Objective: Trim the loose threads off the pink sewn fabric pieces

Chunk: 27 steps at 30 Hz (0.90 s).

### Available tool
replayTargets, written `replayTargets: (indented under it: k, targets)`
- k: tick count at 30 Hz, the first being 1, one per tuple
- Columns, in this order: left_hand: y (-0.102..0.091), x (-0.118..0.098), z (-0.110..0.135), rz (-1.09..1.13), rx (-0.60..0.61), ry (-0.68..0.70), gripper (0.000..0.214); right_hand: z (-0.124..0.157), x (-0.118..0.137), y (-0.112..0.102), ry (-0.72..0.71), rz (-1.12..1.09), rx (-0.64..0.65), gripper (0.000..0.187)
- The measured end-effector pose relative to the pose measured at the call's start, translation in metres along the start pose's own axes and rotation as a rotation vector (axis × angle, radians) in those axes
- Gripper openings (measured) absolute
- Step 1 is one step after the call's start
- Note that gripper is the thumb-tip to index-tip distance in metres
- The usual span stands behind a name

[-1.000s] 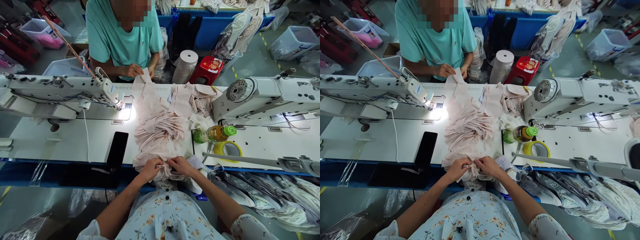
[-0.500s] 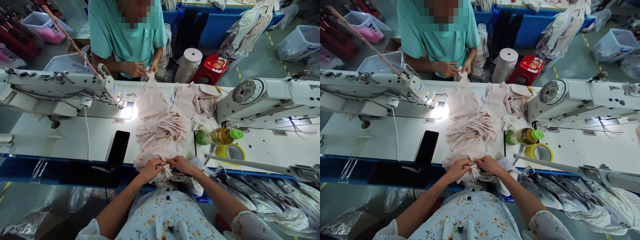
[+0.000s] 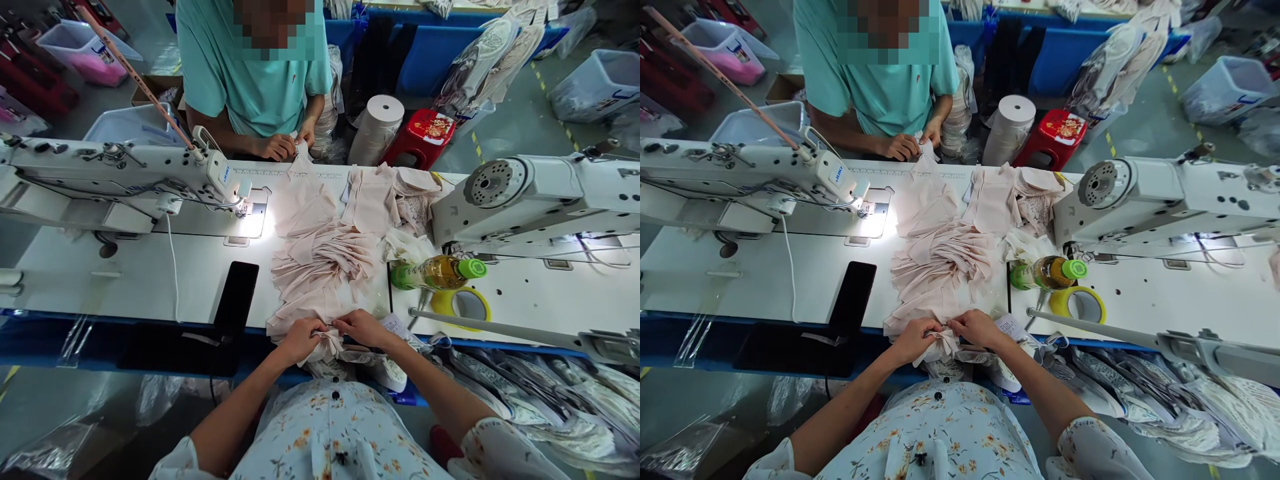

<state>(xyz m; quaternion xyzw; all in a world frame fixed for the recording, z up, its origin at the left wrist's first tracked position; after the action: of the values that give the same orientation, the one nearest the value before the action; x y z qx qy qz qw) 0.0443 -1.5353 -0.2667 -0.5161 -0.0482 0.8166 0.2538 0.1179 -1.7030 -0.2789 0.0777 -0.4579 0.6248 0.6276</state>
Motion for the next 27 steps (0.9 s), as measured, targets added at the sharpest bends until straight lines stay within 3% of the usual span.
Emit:
replayTargets:
  k: [10,19,27]
  targets:
    - [0.005,0.005,0.0,-0.04,-0.009,0.054,0.029,-0.004,0.009,-0.002,0.015,0.149,-0.005,0.046]
    - [0.005,0.006,0.002,-0.047,-0.026,0.049,0.028,-0.009,0.006,0.005,0.039,0.082,-0.003,0.045]
    - [0.004,0.006,0.003,-0.029,-0.025,0.049,0.032,-0.005,-0.002,0.006,0.042,-0.029,0.011,0.057]
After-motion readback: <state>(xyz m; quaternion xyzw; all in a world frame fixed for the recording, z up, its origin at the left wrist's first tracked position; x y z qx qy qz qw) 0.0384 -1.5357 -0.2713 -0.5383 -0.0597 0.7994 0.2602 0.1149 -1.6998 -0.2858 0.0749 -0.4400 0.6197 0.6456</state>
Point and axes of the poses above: each hand's wrist, its own z-axis away from the middle knuckle, its own y-axis out of the palm, x = y × z, the point moved 2 cm from there along -z, towards the middle knuckle, and after that the axes turned 3 degrees about z, right-handed, at the moved point
